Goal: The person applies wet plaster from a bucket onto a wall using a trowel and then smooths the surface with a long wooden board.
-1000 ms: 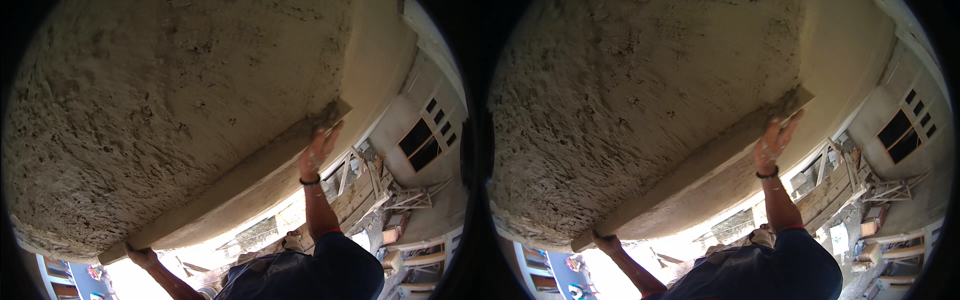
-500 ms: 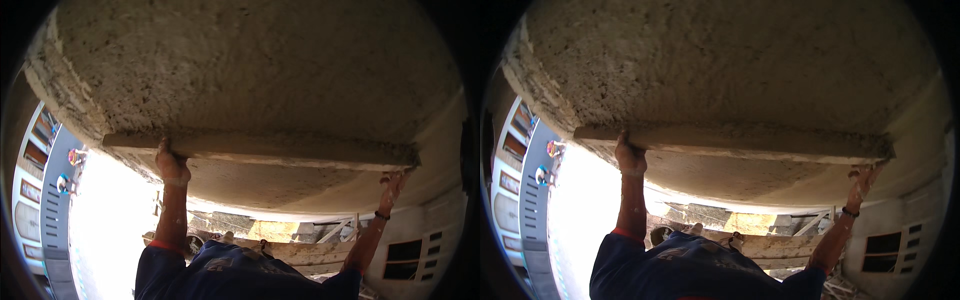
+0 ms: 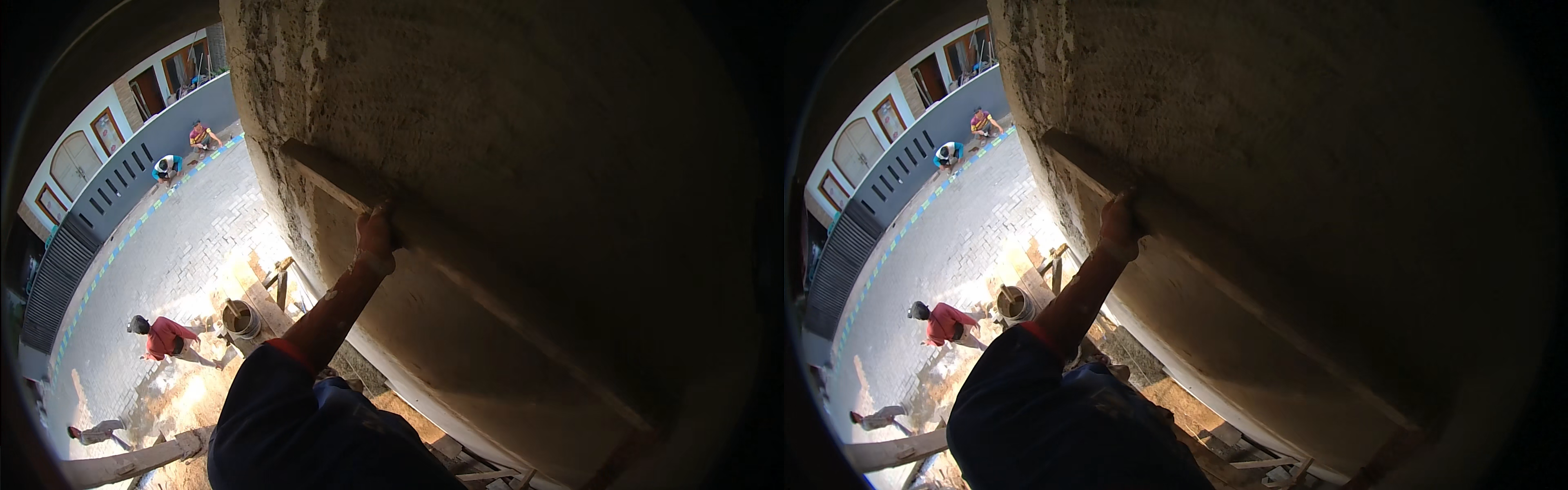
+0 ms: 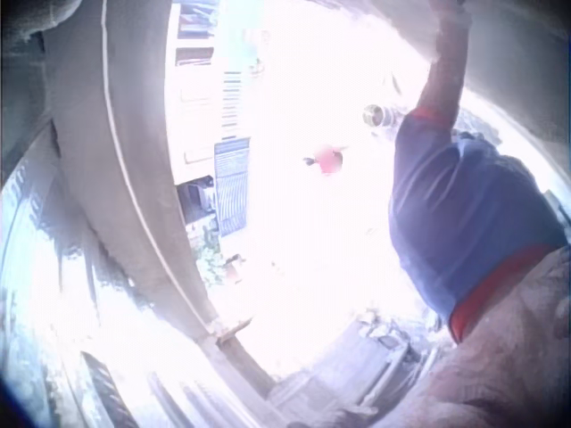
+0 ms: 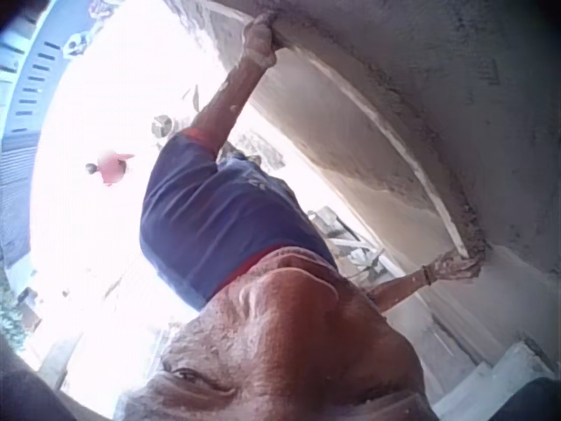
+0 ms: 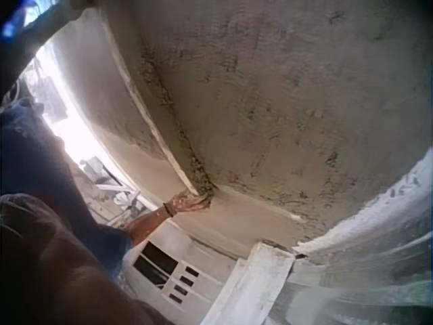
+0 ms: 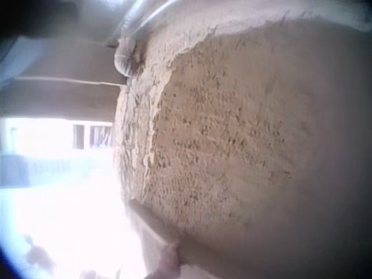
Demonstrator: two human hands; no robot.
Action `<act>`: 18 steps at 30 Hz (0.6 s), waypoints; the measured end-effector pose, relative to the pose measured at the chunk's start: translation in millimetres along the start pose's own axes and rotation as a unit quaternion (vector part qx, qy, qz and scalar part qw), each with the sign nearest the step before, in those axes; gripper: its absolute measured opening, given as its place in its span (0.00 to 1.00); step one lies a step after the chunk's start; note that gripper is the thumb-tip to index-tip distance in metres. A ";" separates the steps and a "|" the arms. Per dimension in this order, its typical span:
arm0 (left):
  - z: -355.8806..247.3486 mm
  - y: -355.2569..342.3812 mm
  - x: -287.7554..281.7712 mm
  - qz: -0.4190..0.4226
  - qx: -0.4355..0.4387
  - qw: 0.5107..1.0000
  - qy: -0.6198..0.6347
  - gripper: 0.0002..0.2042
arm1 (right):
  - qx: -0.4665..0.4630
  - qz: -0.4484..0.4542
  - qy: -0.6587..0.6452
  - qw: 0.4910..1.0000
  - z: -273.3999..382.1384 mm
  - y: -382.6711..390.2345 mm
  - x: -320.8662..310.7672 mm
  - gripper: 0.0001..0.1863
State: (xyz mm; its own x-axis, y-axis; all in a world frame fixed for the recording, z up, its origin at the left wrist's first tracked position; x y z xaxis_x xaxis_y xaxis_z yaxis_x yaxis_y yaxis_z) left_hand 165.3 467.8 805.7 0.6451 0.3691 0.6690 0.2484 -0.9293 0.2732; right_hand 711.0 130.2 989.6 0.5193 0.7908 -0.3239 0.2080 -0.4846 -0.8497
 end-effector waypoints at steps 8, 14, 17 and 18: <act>118.3 -9.8 -78.1 -0.092 0.048 0.993 0.061 0.18 | 0.098 0.037 -0.144 0.984 2.4 134.7 53.0 0.34; 40.7 -20.6 -49.0 -0.082 0.172 0.981 0.025 0.14 | 0.113 -0.007 -0.077 0.991 69.2 98.6 39.0 0.35; -37.5 -21.8 -13.6 -0.065 0.270 0.961 -0.011 0.17 | 0.101 -0.031 -0.016 0.994 80.9 80.3 40.0 0.37; -56.8 -30.0 -8.3 -0.049 0.304 0.951 -0.030 0.17 | 0.102 -0.043 -0.004 0.994 80.8 77.5 44.4 0.38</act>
State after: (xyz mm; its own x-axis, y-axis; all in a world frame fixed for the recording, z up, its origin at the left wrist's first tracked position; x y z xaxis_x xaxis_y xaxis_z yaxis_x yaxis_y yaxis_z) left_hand 111.5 493.2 831.3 0.6329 0.4704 0.6149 0.6701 -0.7307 -0.1307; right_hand 683.2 158.0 875.8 0.5008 0.8291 -0.2486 0.0793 -0.3299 -0.9407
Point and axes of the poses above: each hand's wrist, its own y-axis away from the middle knuckle, its own x-axis out of the palm, z = x × y, the point moved 6 cm from there along -y, towards the middle knuckle, and after that the axes turned 1 degree about x, right-handed, at the moved point
